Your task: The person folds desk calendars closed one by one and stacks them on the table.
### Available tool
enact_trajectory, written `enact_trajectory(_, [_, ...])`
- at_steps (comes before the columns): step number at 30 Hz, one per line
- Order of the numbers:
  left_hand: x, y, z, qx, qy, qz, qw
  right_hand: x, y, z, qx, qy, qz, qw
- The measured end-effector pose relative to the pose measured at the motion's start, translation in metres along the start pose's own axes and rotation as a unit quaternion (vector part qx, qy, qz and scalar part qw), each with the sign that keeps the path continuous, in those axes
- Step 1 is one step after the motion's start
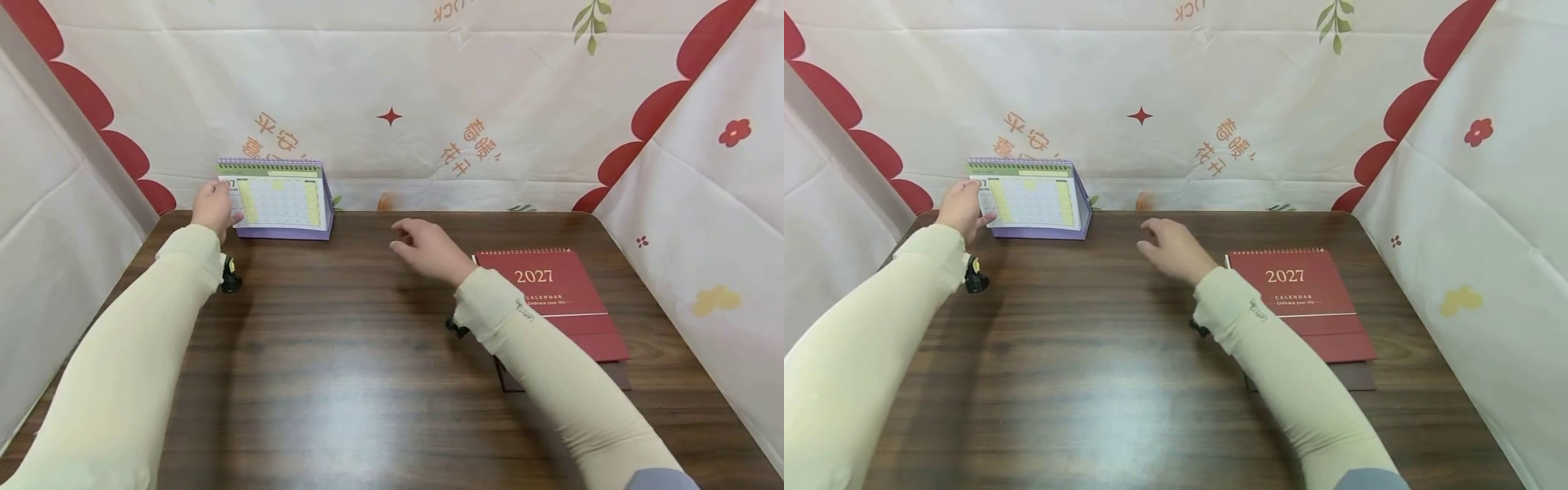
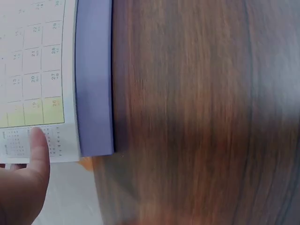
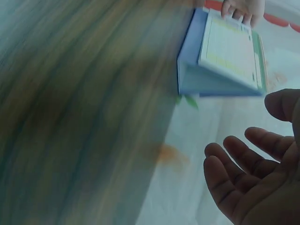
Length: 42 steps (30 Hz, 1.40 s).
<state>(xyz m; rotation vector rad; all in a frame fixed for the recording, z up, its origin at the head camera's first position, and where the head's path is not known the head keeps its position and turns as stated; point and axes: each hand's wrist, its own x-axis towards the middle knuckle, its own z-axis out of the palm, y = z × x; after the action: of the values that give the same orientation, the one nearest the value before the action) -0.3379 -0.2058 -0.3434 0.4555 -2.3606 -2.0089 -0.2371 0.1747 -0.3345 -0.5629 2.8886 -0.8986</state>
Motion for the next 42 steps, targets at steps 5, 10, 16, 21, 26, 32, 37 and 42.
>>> enact_trajectory(5, [-0.001,-0.007,-0.003,-0.004,-0.009,-0.019,0.9998,0.016,-0.015,0.024,0.025,-0.009,0.000,0.9996])
enact_trajectory(10, [-0.001,-0.010,-0.004,-0.025,-0.043,-0.017,0.9986,0.028,-0.023,0.041,0.050,-0.005,0.014,0.9986])
enact_trajectory(16, [0.004,-0.011,-0.004,-0.007,-0.057,-0.011,0.9983,0.045,-0.039,0.058,0.119,0.036,0.034,0.9916])
enact_trajectory(21, [0.011,-0.014,-0.001,-0.001,-0.069,0.008,0.9976,0.063,-0.058,0.074,0.192,0.071,0.030,0.9784])
enact_trajectory(26, [0.015,-0.019,0.005,0.007,-0.051,0.033,0.9982,0.076,-0.074,0.087,0.217,0.111,0.035,0.9693])
enact_trajectory(32, [0.020,-0.022,0.011,-0.012,-0.044,0.052,0.9976,0.083,-0.085,0.091,0.177,0.163,0.044,0.9697])
enact_trajectory(37, [0.022,-0.024,0.011,-0.019,-0.074,0.061,0.9952,0.082,-0.091,0.096,0.112,0.168,0.036,0.9786])
enact_trajectory(42, [0.023,-0.023,0.013,-0.023,-0.085,0.062,0.9942,0.078,-0.096,0.099,0.100,0.152,0.043,0.9824])
